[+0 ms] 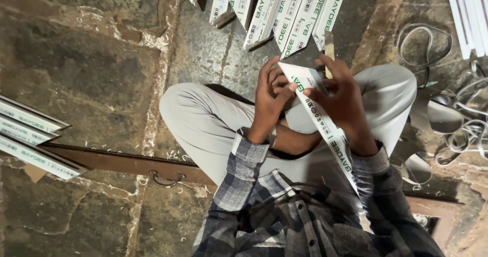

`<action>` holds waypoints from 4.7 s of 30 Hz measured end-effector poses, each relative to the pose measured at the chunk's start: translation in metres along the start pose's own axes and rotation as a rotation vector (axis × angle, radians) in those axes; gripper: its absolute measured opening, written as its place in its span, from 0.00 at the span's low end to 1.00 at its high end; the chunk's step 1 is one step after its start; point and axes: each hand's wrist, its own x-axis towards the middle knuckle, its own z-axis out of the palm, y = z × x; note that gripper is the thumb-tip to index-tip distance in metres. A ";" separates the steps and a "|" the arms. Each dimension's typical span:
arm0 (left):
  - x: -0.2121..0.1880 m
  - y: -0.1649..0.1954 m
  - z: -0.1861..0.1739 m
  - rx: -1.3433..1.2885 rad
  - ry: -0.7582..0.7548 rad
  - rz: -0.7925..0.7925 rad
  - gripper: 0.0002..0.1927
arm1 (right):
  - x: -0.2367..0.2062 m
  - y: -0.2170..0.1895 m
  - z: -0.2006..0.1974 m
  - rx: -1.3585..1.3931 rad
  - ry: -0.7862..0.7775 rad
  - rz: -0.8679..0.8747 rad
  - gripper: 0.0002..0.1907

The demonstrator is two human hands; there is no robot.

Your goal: The person sits cross-legged on the floor and works through a pile of white PVC corner trim profiles, using a small blade to trim and clean the edges of each piece one at a time, then places the finished piece onto stacks arranged on the floor beside them.

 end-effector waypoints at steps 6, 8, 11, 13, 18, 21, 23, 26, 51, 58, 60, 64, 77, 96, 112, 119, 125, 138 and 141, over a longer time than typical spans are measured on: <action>0.000 0.000 0.002 0.028 0.002 -0.005 0.37 | 0.001 0.000 0.000 -0.372 0.081 -0.300 0.31; 0.000 -0.003 0.002 0.049 0.017 -0.045 0.35 | 0.001 -0.004 0.000 -0.365 0.117 -0.350 0.24; 0.000 -0.008 0.000 0.095 0.031 -0.049 0.31 | 0.006 -0.015 0.003 -0.423 0.140 -0.404 0.24; 0.000 -0.010 -0.001 0.175 0.028 0.063 0.29 | 0.012 -0.024 0.005 -0.433 0.091 -0.323 0.25; 0.000 -0.007 -0.004 0.149 0.001 0.068 0.29 | 0.038 -0.044 0.011 -0.228 -0.072 -0.271 0.31; 0.000 -0.005 -0.007 0.096 0.005 0.066 0.30 | 0.051 -0.048 0.016 -0.139 -0.109 -0.210 0.31; -0.002 -0.006 -0.008 0.082 0.012 0.066 0.29 | 0.054 -0.046 0.021 -0.307 -0.030 -0.375 0.29; -0.001 -0.010 -0.005 0.079 0.050 0.051 0.26 | 0.049 -0.036 0.027 -0.420 0.051 -0.415 0.25; 0.013 -0.014 0.000 0.061 0.167 -0.089 0.32 | -0.155 0.033 -0.020 -0.327 0.035 0.033 0.43; 0.046 -0.018 0.020 0.038 0.141 0.028 0.27 | -0.090 0.028 0.043 0.061 0.150 0.105 0.36; 0.074 -0.018 0.015 0.066 0.147 0.038 0.27 | -0.068 0.026 0.070 0.067 0.318 0.065 0.40; 0.130 -0.034 0.000 0.368 -0.035 0.063 0.29 | -0.017 0.037 0.086 -0.132 0.361 -0.070 0.39; 0.171 -0.029 -0.080 1.751 -0.046 0.060 0.33 | 0.196 0.124 0.074 -0.080 0.528 -0.133 0.29; 0.176 -0.042 -0.067 1.928 -0.113 0.160 0.25 | 0.239 0.104 0.058 -0.668 0.543 -0.061 0.31; 0.072 -0.096 0.014 1.109 -0.039 -0.332 0.20 | 0.135 0.151 -0.022 -0.370 0.474 0.040 0.28; 0.077 -0.148 -0.004 -0.140 0.392 -0.420 0.17 | 0.152 0.149 -0.007 -0.167 0.514 0.192 0.29; 0.090 -0.149 0.003 -0.245 0.424 -0.411 0.13 | 0.148 0.141 -0.011 -0.025 0.553 0.160 0.36; 0.090 -0.150 0.040 -0.130 0.361 -0.380 0.09 | 0.108 0.148 -0.015 -0.336 0.660 0.144 0.30; 0.093 -0.150 0.039 -0.128 0.347 -0.363 0.10 | 0.109 0.147 -0.016 -0.266 0.661 0.180 0.31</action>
